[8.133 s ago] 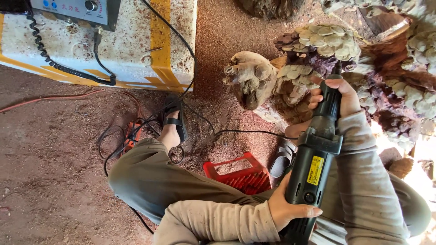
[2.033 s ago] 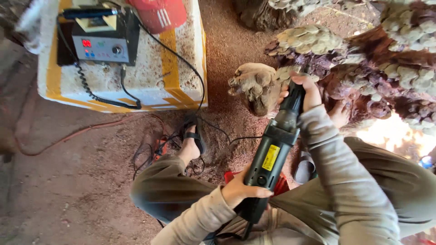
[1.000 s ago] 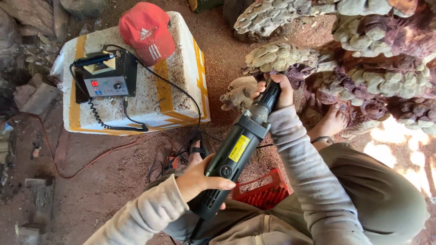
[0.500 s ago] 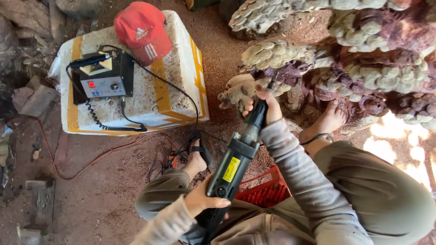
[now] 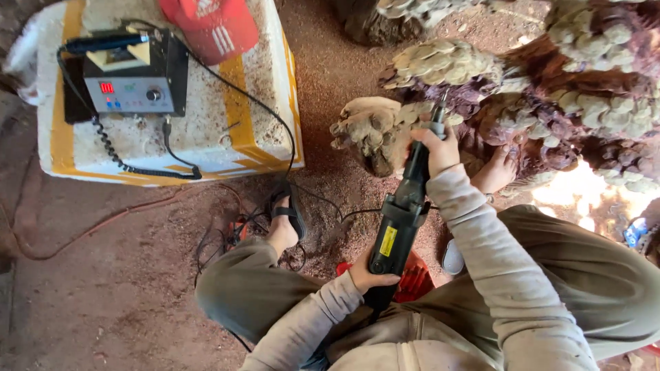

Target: A person uses a handheld power grinder to carve and clean the surface of a large, intricate piece of wood or dried fungus.

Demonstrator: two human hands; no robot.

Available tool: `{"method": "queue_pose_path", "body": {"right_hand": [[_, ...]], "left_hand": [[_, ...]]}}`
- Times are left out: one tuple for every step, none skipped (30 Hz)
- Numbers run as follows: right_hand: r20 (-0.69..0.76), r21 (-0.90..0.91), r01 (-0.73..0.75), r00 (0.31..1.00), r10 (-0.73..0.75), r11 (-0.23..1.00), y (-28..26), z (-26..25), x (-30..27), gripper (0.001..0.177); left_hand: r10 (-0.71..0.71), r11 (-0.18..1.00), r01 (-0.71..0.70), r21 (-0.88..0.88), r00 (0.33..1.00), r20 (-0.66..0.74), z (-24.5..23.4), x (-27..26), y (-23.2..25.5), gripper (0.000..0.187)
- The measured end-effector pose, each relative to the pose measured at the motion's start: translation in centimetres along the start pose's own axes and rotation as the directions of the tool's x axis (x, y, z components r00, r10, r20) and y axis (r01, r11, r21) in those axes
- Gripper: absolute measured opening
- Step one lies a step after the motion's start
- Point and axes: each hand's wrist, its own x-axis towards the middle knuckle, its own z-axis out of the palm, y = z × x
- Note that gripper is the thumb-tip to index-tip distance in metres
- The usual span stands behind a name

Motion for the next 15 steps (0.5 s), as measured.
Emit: {"method": "queue_pose_path", "body": {"right_hand": [[0.001, -0.007, -0.004, 1.0, 0.004, 1.0, 0.3, -0.4, 0.3, 0.041], [-0.015, -0.004, -0.018, 1.0, 0.018, 1.0, 0.5, -0.6, 0.6, 0.04], [-0.032, -0.001, -0.031, 0.999, 0.031, 1.0, 0.6, -0.9, 1.0, 0.038], [-0.032, 0.0, -0.028, 0.999, 0.028, 1.0, 0.5, -0.8, 1.1, 0.038], [-0.033, 0.01, -0.041, 0.999, 0.041, 0.999, 0.3, -0.6, 1.2, 0.038], [-0.039, 0.024, -0.052, 0.998, 0.053, 0.998, 0.1, -0.7, 1.2, 0.038], [-0.045, 0.026, -0.047, 0.998, 0.049, 0.999, -0.2, -0.6, 0.9, 0.038], [-0.038, 0.034, -0.055, 0.998, 0.056, 0.998, -0.4, -0.5, 0.7, 0.037], [-0.03, 0.042, -0.062, 0.998, 0.063, 0.997, -0.7, -0.5, 0.5, 0.037], [-0.031, 0.048, -0.062, 0.998, 0.063, 0.997, -1.1, -0.3, 0.1, 0.037], [-0.024, 0.066, -0.071, 0.997, 0.073, 0.995, -1.5, -0.1, -0.2, 0.036], [-0.018, 0.085, -0.084, 0.996, 0.086, 0.993, -1.9, 0.1, -0.6, 0.036], [-0.02, 0.092, -0.087, 0.996, 0.089, 0.992, -2.5, 0.2, -0.9, 0.036], [-0.004, 0.085, -0.165, 0.986, 0.166, 0.983, -3.2, 0.4, -1.1, 0.033], [0.011, 0.076, -0.242, 0.97, 0.242, 0.967, -3.9, 0.6, -1.2, 0.03]], "left_hand": [[-0.003, 1.0, 0.003, -0.008, 1.0, -0.003, 0.2, -0.2, 0.2, 0.099], [0.0, 1.0, 0.0, -0.02, 1.0, 0.011, 0.2, -0.4, 0.7, 0.099], [0.004, 0.999, -0.003, -0.033, 1.0, 0.025, 0.3, -0.5, 1.1, 0.099], [0.006, 0.999, -0.005, -0.033, 1.0, 0.028, 0.0, -0.4, 1.1, 0.099], [0.018, 0.999, -0.015, -0.044, 0.998, 0.054, -0.1, -0.3, 1.0, 0.094], [0.027, 0.998, -0.023, -0.054, 0.996, 0.085, -0.3, -0.2, 1.0, 0.09], [0.026, 0.998, -0.022, -0.051, 0.995, 0.092, -0.3, -0.2, 1.2, 0.09], [0.044, 0.997, -0.037, -0.073, 0.994, 0.098, -0.1, -0.2, 1.4, 0.09], [0.062, 0.994, -0.052, -0.096, 0.993, 0.103, 0.1, -0.1, 1.6, 0.09], [0.061, 0.995, -0.052, -0.09, 0.993, 0.104, 0.0, -0.1, 1.4, 0.09], [0.072, 0.995, -0.064, -0.08, 0.992, 0.108, -0.1, -0.1, 1.2, 0.091], [0.08, 0.995, -0.073, -0.069, 0.991, 0.11, -0.1, -0.2, 1.0, 0.093], [0.076, 0.996, -0.069, -0.062, 0.991, 0.11, 0.5, -0.8, 3.5, 0.093], [0.036, 0.999, -0.038, 0.011, 0.983, 0.182, 1.0, -1.3, 6.1, 0.082], [-0.01, 0.996, -0.012, 0.087, 0.968, 0.25, 1.7, -1.7, 8.6, 0.072]]}}
